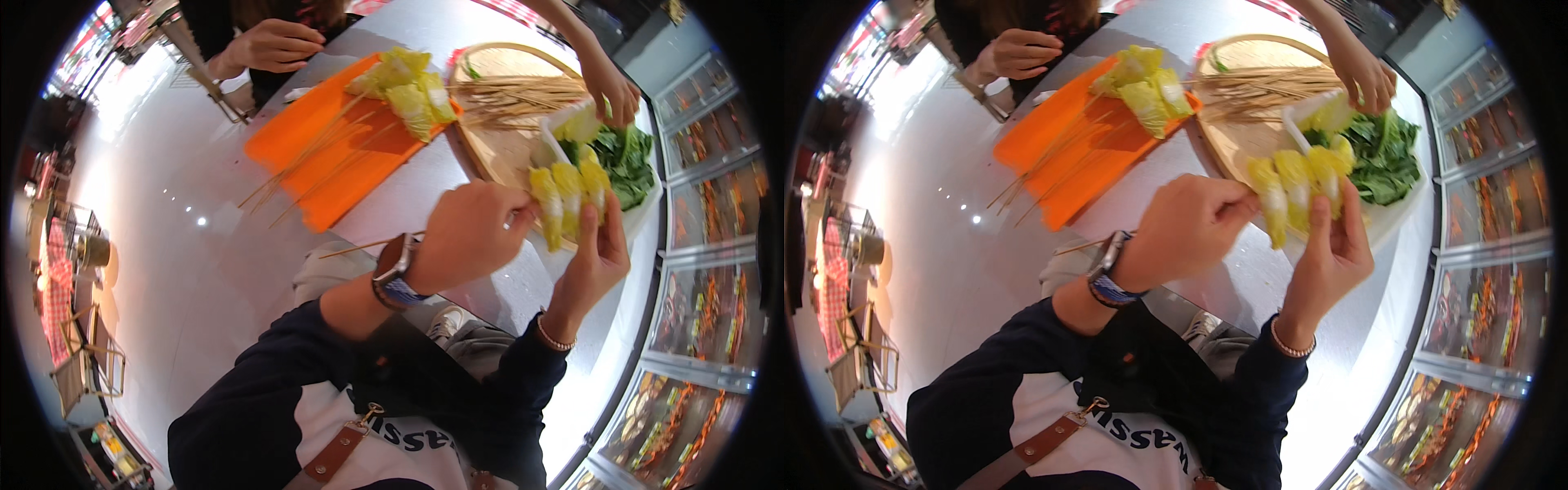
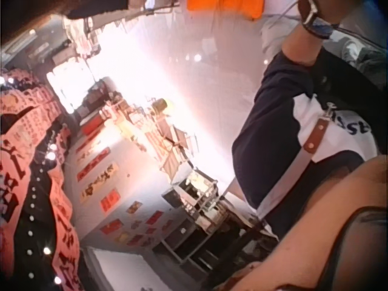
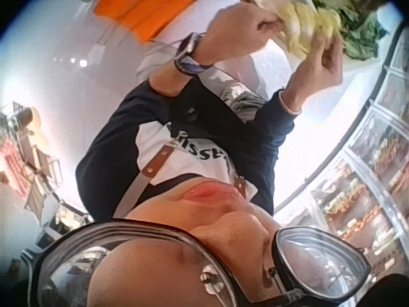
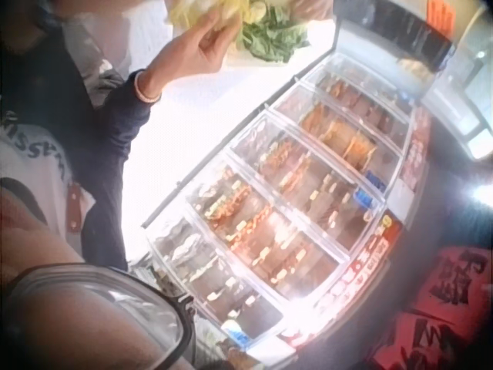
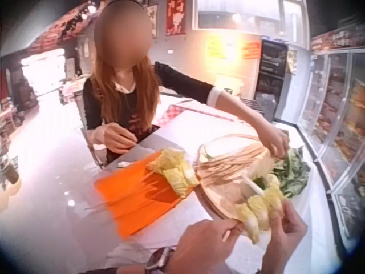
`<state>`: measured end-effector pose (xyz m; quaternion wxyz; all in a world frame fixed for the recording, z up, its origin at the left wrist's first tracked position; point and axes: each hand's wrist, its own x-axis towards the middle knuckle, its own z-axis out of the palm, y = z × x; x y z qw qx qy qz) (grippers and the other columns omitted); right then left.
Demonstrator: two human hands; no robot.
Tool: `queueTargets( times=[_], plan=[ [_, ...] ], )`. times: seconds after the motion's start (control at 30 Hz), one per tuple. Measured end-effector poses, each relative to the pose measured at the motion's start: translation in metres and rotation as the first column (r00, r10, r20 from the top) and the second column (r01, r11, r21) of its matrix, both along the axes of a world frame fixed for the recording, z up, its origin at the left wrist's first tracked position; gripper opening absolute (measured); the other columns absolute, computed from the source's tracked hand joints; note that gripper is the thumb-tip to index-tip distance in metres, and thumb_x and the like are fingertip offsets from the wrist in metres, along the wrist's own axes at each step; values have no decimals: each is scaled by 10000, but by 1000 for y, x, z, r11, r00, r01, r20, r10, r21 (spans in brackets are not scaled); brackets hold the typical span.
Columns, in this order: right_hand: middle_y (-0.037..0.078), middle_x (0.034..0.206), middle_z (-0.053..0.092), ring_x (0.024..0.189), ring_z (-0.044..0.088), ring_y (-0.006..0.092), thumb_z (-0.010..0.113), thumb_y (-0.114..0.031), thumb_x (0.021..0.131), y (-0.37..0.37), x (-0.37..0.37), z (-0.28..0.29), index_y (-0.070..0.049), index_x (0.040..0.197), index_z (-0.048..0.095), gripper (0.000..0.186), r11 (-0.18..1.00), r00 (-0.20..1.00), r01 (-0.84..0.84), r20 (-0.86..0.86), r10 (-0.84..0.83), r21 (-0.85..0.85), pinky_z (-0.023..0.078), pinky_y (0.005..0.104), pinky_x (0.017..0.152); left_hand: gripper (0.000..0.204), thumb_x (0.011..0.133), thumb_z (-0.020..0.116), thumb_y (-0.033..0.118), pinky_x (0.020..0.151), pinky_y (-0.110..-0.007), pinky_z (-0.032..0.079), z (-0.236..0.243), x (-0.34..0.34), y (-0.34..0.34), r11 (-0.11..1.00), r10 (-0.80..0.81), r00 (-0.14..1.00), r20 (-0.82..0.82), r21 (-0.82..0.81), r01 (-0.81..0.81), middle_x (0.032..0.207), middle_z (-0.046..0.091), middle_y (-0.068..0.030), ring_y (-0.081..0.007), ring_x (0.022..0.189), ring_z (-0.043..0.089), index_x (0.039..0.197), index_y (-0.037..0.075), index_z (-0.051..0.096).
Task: The person repeatedly picks up napa cabbage leaves and wooden skewers, then threads each leaf onto a skewer and places the finished skewer on an orange tray. The process is repeated multiple times with the same materials.
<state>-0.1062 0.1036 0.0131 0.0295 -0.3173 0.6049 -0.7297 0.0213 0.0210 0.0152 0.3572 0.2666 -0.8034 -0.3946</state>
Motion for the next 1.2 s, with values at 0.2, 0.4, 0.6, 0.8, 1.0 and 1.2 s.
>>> queueTargets(
  times=[0.2,0.4,0.6,0.8,1.0,1.2],
  plan=[
    [160,1250,599,1088,607,202,583,-90,949,9,-17,3,58,1319,511,405,995,982,-91,164,97,-48,460,314,966,241,898,592,238,544,-438,433,4,2,-5,998,-20,996,87,67,14,656,609,-157,-369,621,591,782,38,660],
    [130,1116,658,994,644,190,636,-113,925,12,-17,2,68,1199,607,329,996,949,-90,302,88,-7,523,282,863,272,921,578,254,522,-420,415,9,0,-1,994,-63,987,148,99,49,636,597,-158,-355,590,583,785,30,652],
    [83,955,699,859,629,106,698,-64,879,12,-12,1,53,1055,701,211,999,997,-21,73,23,-36,493,225,786,269,930,569,251,517,-413,415,8,-2,1,988,-106,985,136,129,88,631,592,-159,-351,574,579,806,28,653],
    [104,952,699,858,648,115,707,-18,857,16,-19,1,97,1051,675,227,999,1000,12,1,-12,31,507,222,777,241,929,558,227,549,-432,432,1,-5,2,982,-152,978,140,131,134,671,604,-177,-365,621,594,829,24,640],
    [123,982,693,895,661,149,730,28,816,16,-26,1,104,1064,663,268,1000,1000,9,29,-9,7,526,240,805,165,901,535,54,582,-390,436,2,0,8,985,-168,986,21,-36,168,725,583,-195,-328,635,584,1032,-15,608],
    [146,987,700,870,671,147,707,-5,853,22,-35,11,90,1090,658,260,959,959,282,4,-282,4,531,242,786,153,883,566,46,637,-369,467,14,26,-1,988,-140,987,75,-51,144,798,614,-179,-330,678,588,1005,-33,614]
  ],
)
